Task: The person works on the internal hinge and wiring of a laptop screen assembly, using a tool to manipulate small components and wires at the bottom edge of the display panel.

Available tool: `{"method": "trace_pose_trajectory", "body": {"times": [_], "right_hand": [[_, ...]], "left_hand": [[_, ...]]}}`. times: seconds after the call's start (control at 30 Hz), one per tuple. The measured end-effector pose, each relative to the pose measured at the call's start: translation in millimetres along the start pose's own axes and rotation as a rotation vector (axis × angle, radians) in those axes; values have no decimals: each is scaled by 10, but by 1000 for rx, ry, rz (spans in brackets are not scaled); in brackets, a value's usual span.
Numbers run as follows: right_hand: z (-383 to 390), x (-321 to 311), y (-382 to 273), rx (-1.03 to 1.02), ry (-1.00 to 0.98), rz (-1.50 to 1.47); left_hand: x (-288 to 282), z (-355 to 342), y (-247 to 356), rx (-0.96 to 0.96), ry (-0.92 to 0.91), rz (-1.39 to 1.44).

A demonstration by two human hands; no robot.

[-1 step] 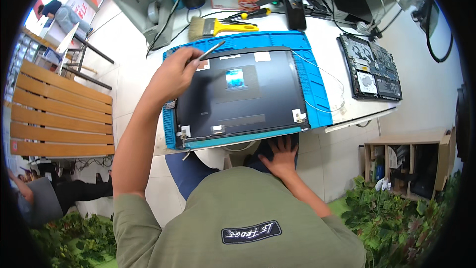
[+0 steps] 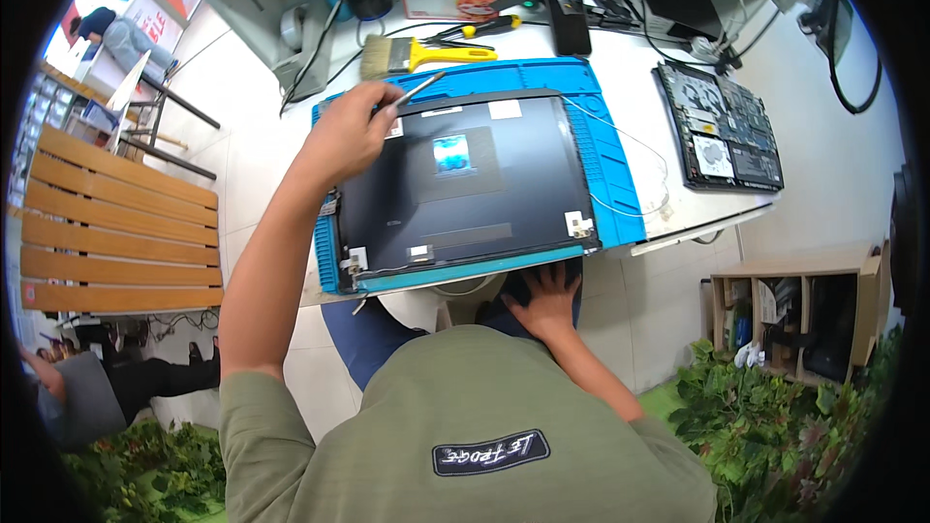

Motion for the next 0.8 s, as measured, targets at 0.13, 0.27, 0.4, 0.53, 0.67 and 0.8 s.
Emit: {"method": "trace_pose_trajectory", "body": {"times": [0.13, 0.27, 0.4, 0.53, 0.67, 0.8], "right_hand": [[-361, -27, 114, -43, 251, 66], [-698, -249, 170, -171, 436, 17], [-937, -58, 525, -307, 453, -76], [-1084, 24, 864, -366, 522, -119], [-1185, -58, 925, -348, 524, -493], [-822, 107, 825, -50, 105, -312]], "left_hand": [[509, -850, 225, 132, 20, -230], [870, -1270, 274, 171, 30, -333], [824, -1179, 395, 307, 140, -312], [133, -154, 1031, 315, -110, 151], [18, 1476, 1353, 354, -626, 285], [847, 2357, 731, 122, -485, 214]]}}
Point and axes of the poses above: each hand's wrist, its own z-axis away from the middle knuckle, its own x-axis out of the palm, y = z × x, the point moved 5 cm from there along -z, towards the middle knuckle, and after that the axes turned 2 degrees about -z, right-handed, at the moved point
